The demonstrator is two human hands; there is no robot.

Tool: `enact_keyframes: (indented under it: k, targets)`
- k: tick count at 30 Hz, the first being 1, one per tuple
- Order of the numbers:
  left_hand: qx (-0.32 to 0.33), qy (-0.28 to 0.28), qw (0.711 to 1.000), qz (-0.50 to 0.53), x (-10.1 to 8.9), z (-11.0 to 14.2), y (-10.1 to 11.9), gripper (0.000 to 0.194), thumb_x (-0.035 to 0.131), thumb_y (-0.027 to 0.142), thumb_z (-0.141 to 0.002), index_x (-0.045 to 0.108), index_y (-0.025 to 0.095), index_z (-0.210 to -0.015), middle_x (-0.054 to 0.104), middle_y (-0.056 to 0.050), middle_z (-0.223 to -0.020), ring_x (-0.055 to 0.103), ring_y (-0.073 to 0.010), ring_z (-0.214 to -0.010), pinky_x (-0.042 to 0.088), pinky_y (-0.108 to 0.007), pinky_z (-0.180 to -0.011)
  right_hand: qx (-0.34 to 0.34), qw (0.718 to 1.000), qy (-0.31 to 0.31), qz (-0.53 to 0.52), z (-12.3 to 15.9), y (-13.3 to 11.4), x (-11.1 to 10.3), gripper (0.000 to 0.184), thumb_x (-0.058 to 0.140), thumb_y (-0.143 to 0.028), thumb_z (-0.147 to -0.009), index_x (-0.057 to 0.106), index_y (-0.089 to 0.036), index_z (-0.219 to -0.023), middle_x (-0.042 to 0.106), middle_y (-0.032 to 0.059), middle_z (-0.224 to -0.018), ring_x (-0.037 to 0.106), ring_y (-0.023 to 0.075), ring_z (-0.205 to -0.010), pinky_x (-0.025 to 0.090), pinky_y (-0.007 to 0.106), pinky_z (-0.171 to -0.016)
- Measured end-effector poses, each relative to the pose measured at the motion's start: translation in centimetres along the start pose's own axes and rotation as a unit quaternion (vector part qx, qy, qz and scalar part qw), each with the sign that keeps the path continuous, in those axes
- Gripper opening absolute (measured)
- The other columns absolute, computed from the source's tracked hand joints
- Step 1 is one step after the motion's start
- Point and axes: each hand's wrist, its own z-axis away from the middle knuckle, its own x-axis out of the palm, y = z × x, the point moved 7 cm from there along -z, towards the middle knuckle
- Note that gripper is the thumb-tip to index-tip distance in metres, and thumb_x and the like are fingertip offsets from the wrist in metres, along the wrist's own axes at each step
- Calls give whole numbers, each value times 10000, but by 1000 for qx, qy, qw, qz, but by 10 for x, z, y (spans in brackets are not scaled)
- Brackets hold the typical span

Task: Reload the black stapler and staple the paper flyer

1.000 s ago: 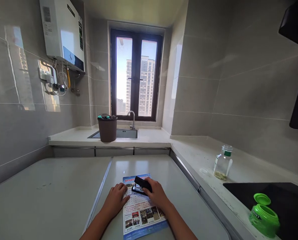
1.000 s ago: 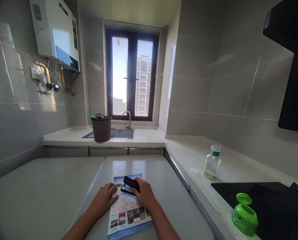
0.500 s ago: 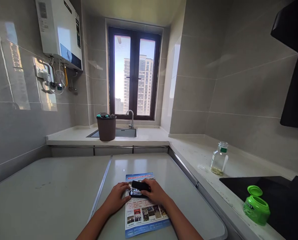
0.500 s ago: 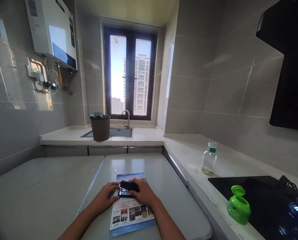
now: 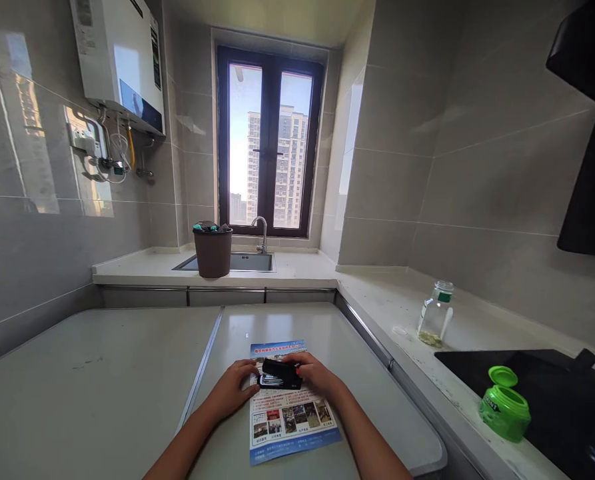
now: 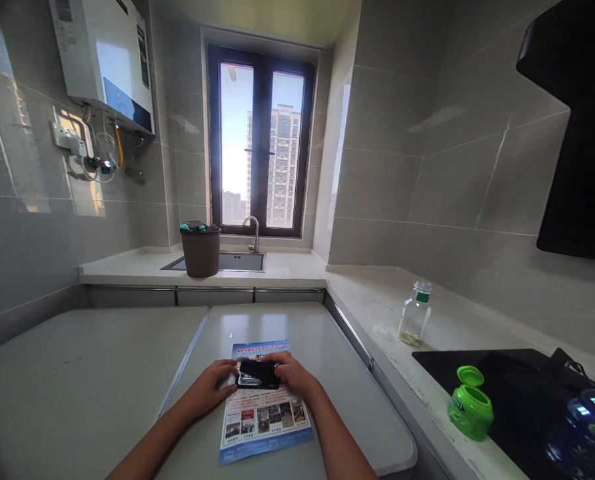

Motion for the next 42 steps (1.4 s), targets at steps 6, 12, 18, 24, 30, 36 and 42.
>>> enact_keyframes:
  k: [6,12,18,24,30,36,42]
  targets:
    - [12,5,1000,13,3,-1,-6,216,733,261,-821,754,251,-1036,657,-110,-1392,579,-323,-1340,430,-480,-1159,48,997,4,-66,-3,12,2,640,487,-259,-547,818,-180,-1089,771,88,-1133,668,318,-1094,472,454,-1006]
    - [9,-3,1000,23,3,-4,-3,230,722,202,-795,749,237,-1021,671,-107,-1371,595,-306,-1312,418,-460,-1158,39,984,-2,-172,-4,12,11,631,505,-239,-532,822,-173,-1073,785,94,-1120,679,317,-1102,466,438,-1010]
    - [-27,12,999,42,-5,-2,4,492,749,224,-757,640,229,-1238,710,-96,-1284,647,-291,-1207,471,-412,-1073,48,979,-11,-196,-3,6,15,637,515,-221,-512,823,-184,-1068,785,93,-1145,675,320,-1128,460,455,-1034]
    - [-30,18,998,53,-6,0,4,488,758,220,-742,624,223,-1211,724,-89,-1245,666,-284,-1160,487,-379,-1022,58,991,4,-123,-3,4,14,644,496,-260,-550,817,-170,-1101,782,95,-1159,677,322,-1133,483,456,-1022]
    - [-23,35,997,62,-2,-5,-10,316,729,253,-772,729,202,-1084,756,-102,-1233,686,-300,-1171,488,-415,-1071,-6,998,25,63,1,-18,17,509,631,-357,-738,782,-210,-1201,751,75,-1255,651,313,-1200,454,450,-1080]
    - [-17,36,996,74,-5,-7,-10,228,695,334,-824,797,235,-1002,803,-63,-1121,725,-301,-1071,532,-410,-1007,-35,984,35,173,3,-27,28,416,765,-342,-764,783,-214,-1159,790,46,-1088,708,285,-1027,523,416,-967]
    - [-15,90,983,161,-15,-11,2,302,611,479,-906,726,231,-1033,779,-57,-1069,729,-270,-1008,575,-389,-936,-88,970,101,203,6,-41,26,389,744,-318,-834,749,-234,-1214,791,55,-1107,723,278,-1021,535,410,-948]
